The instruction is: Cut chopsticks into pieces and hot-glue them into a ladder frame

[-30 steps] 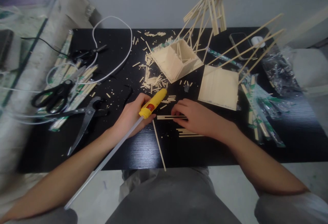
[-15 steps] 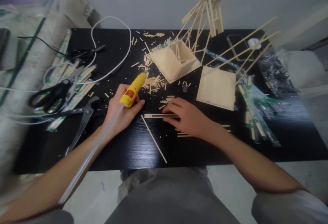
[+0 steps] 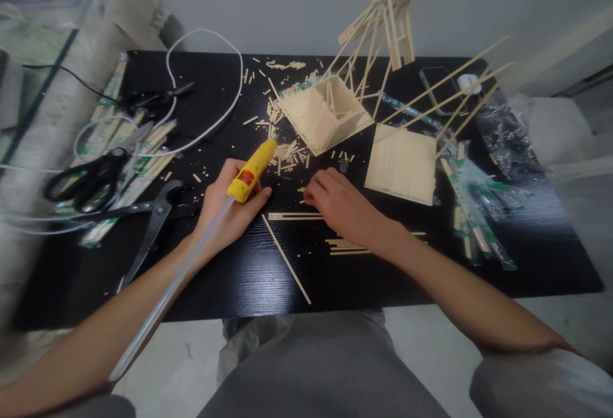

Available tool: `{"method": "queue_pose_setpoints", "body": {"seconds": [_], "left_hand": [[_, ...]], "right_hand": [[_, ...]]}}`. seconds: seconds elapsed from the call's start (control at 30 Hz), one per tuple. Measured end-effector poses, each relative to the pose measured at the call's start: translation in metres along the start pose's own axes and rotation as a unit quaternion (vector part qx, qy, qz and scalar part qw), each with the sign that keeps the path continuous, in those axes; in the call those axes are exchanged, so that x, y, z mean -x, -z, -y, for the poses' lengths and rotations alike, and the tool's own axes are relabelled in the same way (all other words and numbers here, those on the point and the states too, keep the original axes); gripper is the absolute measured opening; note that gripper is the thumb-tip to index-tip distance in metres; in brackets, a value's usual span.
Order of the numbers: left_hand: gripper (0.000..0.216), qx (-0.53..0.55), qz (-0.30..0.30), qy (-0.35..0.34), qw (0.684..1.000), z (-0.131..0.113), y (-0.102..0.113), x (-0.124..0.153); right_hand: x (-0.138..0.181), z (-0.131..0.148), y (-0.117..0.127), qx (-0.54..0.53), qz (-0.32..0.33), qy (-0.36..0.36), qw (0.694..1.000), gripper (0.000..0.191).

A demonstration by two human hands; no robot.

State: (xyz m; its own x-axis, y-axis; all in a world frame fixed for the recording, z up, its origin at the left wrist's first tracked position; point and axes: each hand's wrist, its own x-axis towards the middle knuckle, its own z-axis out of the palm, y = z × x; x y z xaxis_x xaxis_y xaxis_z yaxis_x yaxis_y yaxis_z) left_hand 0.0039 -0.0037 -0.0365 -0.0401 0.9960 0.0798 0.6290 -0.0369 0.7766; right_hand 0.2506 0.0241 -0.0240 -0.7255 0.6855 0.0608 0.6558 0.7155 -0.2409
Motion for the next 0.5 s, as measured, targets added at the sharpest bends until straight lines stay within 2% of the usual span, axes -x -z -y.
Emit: {"method": "queue_pose_setpoints", "body": {"seconds": [0.1,0.23,0.3,0.37,0.5], "left_hand": [[0.031,-0.002,0.001,0.002,1.0,0.0,0.001,0.0],[0.032,-0.003,-0.001,0.015,1.0,0.001,0.0,0.0],[0.032,-0.007,-0.002,0.023,1.0,0.001,-0.001,0.0],[0.033,-0.011,-0.002,0.026,1.0,0.001,-0.001,0.0],[0.031,-0.032,0.003,0.026,0.999,-0.001,-0.002,0.0]], "right_hand": [[0.013,-0.018,0.013,-0.062,-0.037,-0.021,0.997,0.016],[0.046,-0.035,0.028,-0.157,-0.079,-0.072,0.982,0.007],[0.063,-0.034,0.026,-0.174,-0.069,-0.093,0.978,0.006],[0.074,-0.029,0.02,-0.161,-0.059,-0.081,0.982,0.007],[0.083,-0.022,0.006,-0.126,-0.07,-0.082,0.986,0.009]]}}
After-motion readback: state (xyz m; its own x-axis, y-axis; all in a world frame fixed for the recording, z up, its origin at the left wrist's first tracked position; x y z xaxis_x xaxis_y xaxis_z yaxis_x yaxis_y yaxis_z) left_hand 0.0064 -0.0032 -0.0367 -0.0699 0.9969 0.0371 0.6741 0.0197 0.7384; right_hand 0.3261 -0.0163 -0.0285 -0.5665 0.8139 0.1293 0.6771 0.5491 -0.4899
